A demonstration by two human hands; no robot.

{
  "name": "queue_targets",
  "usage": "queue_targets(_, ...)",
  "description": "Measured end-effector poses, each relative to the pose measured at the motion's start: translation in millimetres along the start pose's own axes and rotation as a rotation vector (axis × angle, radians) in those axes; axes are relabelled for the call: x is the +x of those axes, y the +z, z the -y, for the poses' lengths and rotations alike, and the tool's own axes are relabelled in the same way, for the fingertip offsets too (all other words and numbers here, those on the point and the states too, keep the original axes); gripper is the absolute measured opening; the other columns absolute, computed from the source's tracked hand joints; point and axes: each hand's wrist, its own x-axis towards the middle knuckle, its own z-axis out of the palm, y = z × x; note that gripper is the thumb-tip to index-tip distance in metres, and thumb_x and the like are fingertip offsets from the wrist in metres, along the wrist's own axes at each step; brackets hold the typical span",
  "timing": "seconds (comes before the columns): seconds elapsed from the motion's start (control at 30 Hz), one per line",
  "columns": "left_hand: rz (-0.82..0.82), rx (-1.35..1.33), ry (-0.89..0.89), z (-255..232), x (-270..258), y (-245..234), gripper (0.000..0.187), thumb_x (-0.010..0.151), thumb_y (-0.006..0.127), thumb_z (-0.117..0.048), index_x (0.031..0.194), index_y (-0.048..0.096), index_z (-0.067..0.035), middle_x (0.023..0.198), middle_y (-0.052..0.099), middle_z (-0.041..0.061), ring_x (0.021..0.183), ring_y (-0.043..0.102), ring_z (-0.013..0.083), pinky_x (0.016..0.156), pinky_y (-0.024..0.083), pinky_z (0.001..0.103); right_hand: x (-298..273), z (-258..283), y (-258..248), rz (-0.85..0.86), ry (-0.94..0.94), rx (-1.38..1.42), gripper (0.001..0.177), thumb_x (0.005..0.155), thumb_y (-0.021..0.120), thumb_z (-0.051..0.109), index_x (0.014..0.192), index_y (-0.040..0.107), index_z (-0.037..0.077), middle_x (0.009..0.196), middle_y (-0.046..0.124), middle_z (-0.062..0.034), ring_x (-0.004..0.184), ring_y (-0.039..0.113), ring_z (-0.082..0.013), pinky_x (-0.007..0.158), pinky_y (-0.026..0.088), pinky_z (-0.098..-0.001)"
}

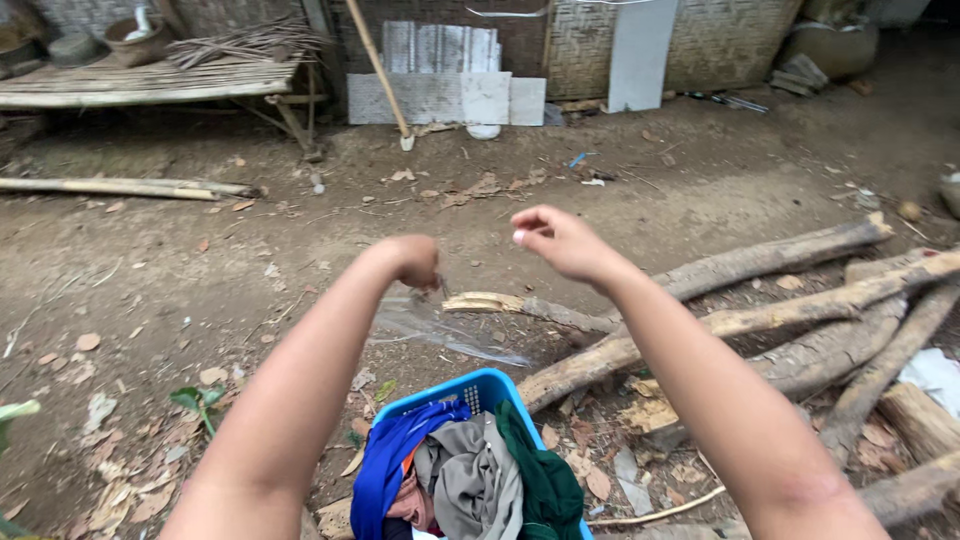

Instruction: The person removes dry laundry from a wire clothesline, folds a shirt and shorts, and places them into a blue basket before collecting several wire hangers from the line.

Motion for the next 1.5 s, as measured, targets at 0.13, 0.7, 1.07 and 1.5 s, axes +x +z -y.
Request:
queue_targets(0.13, 0.007, -0.320, 0.000, 12, 12, -25, 0.020, 0.090, 0.066, -0.021, 0.091, 0.074, -0.003, 0.086, 0.070, 0.010, 0.084, 0.065, 0.0260, 0.081, 0.053, 0.042, 17, -7, -23, -0.133, 0.011, 0.006, 0.032, 0.094, 0.067, 0.022, 0.125, 0.067, 0.011, 0.117, 0.071, -0.0026, 0.108, 0.065, -0.0130, 0.093, 0.052, -0.0303)
queue_targets(0.7, -0.577, -1.886, -0.201, -23, -18, -156, 0.028, 0.084, 0.069, -0.039, 0.065, 0.055, -0.025, 0.056, 0.051, -0.011, 0.069, 0.065, 0.0088, 0.088, 0.040, 0.035, 80, 105, -105, -0.783, -0.929, -1.164, 0.023, 0.102, 0.068, 0.024, 0.119, 0.067, 0.009, 0.127, 0.063, -0.0126, 0.131, 0.049, -0.0345, 0.107, 0.034, -0.0516)
queue_targets(1.07, -0.913, -1.816, -0.231, -14, -41, -185, 0.026, 0.083, 0.080, -0.046, 0.076, 0.070, -0.023, 0.071, 0.069, -0.012, 0.065, 0.063, 0.0041, 0.061, 0.034, 0.026, 159, 147, -187, -0.729, -0.268, -1.150, 0.099, 0.084, 0.075, 0.051, 0.162, 0.028, 0.012, 0.144, 0.053, -0.0217, 0.123, 0.057, -0.0402, 0.104, 0.042, -0.0533)
queue_targets(1.5, -1.048, -1.599, -0.233, 14, -39, -177, 0.042, 0.091, 0.072, -0.051, 0.084, 0.071, -0.009, 0.082, 0.074, -0.001, 0.074, 0.061, 0.0127, 0.088, 0.050, 0.034, 206, 122, -199, -0.324, -0.117, -0.417, 0.038, 0.095, 0.069, 0.044, 0.108, 0.075, 0.009, 0.097, 0.076, -0.0129, 0.090, 0.072, -0.0234, 0.086, 0.055, -0.0409)
